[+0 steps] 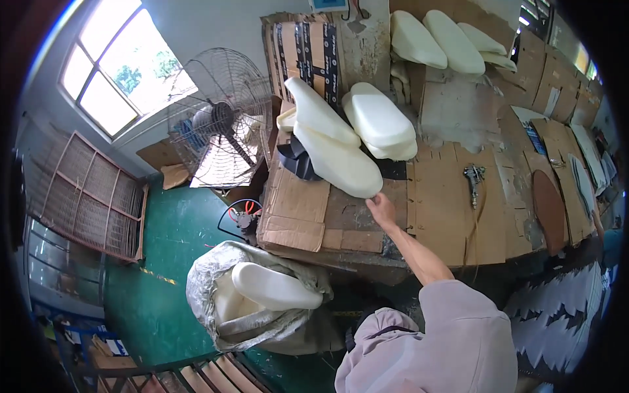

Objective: Sorting and moving white foam pads between a workbench, a storage rack, and a large transport bag.

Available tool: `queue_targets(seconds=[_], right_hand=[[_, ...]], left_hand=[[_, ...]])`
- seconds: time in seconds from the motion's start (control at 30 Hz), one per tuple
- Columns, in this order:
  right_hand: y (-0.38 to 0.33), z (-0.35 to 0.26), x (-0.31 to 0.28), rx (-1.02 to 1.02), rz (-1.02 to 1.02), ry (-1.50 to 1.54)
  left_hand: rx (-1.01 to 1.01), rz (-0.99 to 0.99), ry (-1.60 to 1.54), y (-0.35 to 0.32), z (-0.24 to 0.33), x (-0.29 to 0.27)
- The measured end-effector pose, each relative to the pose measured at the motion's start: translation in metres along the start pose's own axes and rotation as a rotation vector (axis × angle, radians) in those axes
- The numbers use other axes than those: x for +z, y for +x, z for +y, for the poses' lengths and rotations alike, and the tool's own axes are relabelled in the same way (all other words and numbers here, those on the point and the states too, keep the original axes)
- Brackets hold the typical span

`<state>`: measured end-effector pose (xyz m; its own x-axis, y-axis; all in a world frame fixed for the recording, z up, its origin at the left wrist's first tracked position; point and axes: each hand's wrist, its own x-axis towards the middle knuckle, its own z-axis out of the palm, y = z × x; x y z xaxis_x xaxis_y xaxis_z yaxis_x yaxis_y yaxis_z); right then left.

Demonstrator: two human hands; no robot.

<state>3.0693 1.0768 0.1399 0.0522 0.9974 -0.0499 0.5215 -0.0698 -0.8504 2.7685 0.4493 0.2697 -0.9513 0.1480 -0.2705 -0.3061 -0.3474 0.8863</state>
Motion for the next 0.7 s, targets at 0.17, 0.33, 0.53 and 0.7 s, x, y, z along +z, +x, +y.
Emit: queue_targets(seconds=[0.17, 0.33, 0.53, 0.7], right_hand=[[0.103, -0.054, 0.036, -0.483, 0.255, -0.249], [0.203, -0.089, 0.061, -0.668, 0.326, -0.449], [0.257, -0.089, 0.068, -0.611, 0.301, -0.545], [0.2, -0.098, 0.06, -0.79, 0.386, -0.533]], left_hand=[[-0.124, 0.077, 0.032, -0.034, -0.033, 0.052], [-0.198, 0.149, 0.032, -0.041, -0.036, 0.083], [-0.226, 0.121, 0.188, -0.035, -0.039, 0.158], [-0.332, 0.016, 0.282, -0.025, -0.065, 0.246]])
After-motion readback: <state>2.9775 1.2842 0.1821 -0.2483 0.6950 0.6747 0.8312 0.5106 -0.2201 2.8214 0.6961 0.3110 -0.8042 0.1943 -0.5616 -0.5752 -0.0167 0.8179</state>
